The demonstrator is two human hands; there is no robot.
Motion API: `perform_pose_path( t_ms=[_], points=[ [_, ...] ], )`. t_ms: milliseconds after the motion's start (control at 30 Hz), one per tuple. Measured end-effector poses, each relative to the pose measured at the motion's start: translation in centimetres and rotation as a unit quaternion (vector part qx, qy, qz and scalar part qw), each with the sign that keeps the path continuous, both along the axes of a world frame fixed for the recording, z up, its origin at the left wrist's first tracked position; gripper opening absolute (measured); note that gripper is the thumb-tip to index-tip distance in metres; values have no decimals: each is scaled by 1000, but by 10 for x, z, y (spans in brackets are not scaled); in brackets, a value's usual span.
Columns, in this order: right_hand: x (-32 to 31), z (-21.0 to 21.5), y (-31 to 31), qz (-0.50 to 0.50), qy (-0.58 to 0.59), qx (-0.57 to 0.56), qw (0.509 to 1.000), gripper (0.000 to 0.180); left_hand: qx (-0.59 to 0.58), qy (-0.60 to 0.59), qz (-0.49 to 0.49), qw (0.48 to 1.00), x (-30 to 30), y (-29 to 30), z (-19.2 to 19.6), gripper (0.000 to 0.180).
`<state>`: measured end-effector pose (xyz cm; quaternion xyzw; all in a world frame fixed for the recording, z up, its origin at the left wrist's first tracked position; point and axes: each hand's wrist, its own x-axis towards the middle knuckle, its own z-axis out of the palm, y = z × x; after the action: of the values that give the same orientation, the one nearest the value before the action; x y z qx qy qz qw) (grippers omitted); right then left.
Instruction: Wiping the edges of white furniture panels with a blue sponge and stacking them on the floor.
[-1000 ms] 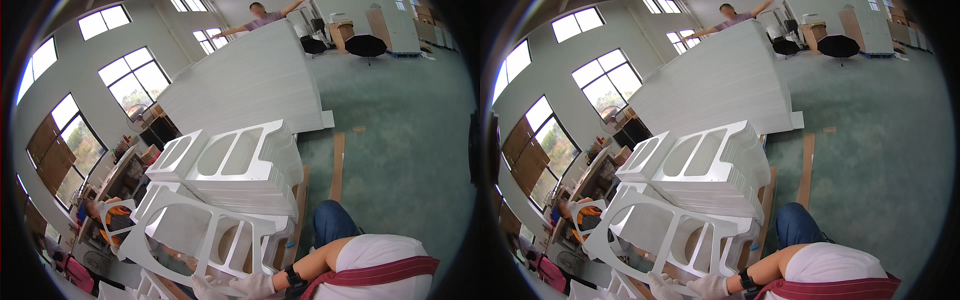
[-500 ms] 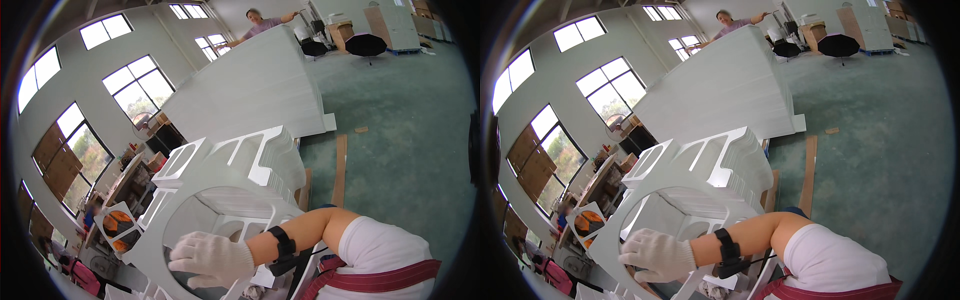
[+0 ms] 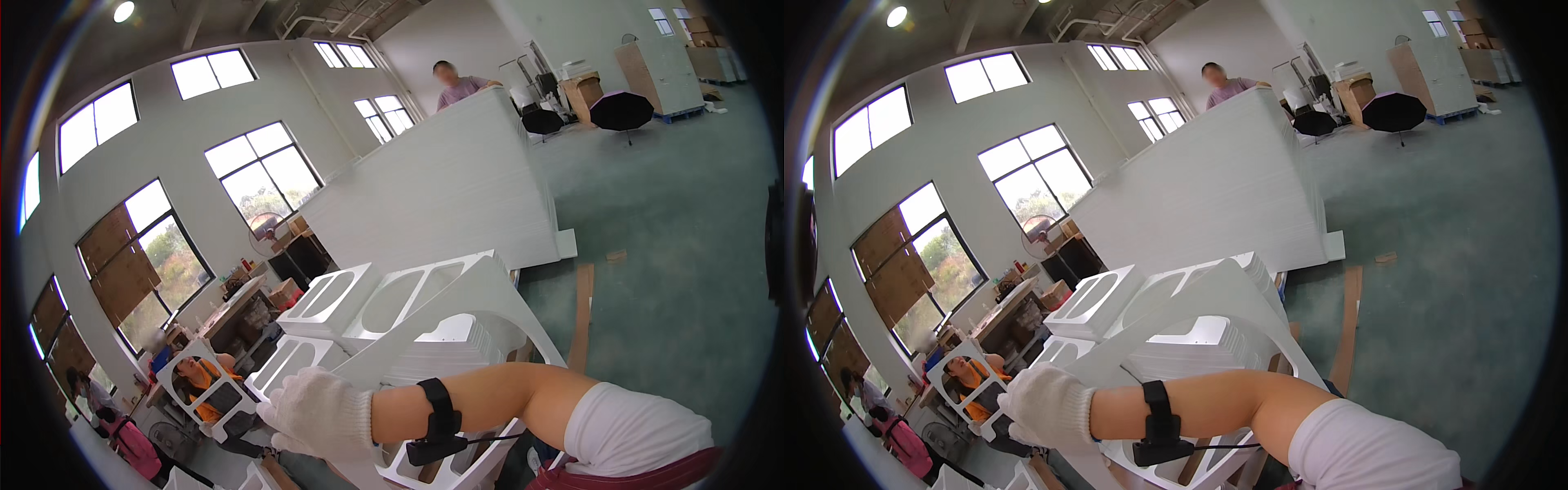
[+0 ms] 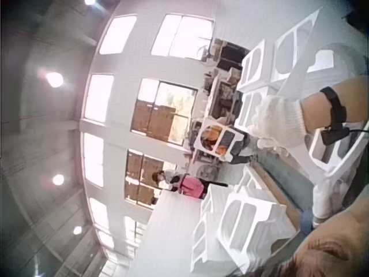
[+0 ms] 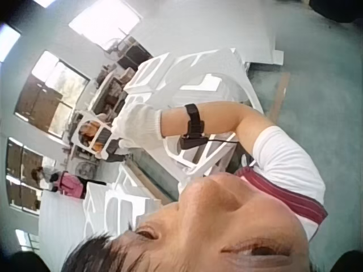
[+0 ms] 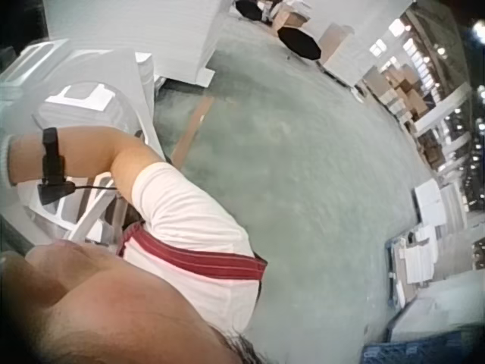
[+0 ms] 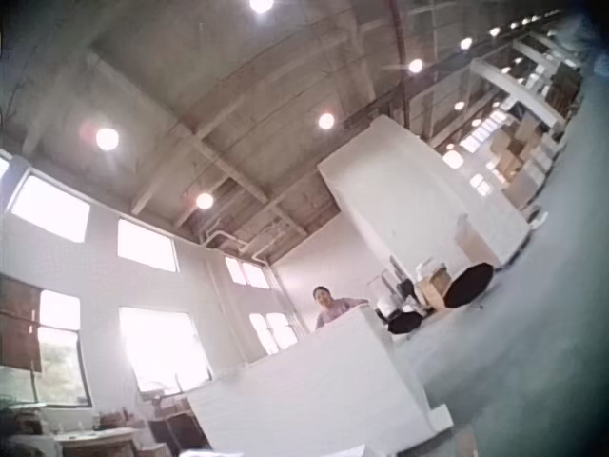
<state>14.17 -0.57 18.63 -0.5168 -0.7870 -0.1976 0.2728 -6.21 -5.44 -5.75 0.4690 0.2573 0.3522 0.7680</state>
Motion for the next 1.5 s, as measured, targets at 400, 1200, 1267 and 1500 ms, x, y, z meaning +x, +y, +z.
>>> perform_pose_path(
  t_ms=[400,1200,1267,1500],
  points=[
    [94,-32,-6,-102,56,52,992,59,-23,-8,-11,1000,-2,-3,1,40],
    [263,-122,-96,-242,510,155,811,51,-43,-5,-25,999,5,-3,19,38],
    [255,-136,-104,-229,525,156,805,52,-45,-6,-27,999,5,-3,19,38],
    [213,-193,-131,-253,668,4,700,52,-49,-2,-32,998,6,-2,22,37]
  ],
)
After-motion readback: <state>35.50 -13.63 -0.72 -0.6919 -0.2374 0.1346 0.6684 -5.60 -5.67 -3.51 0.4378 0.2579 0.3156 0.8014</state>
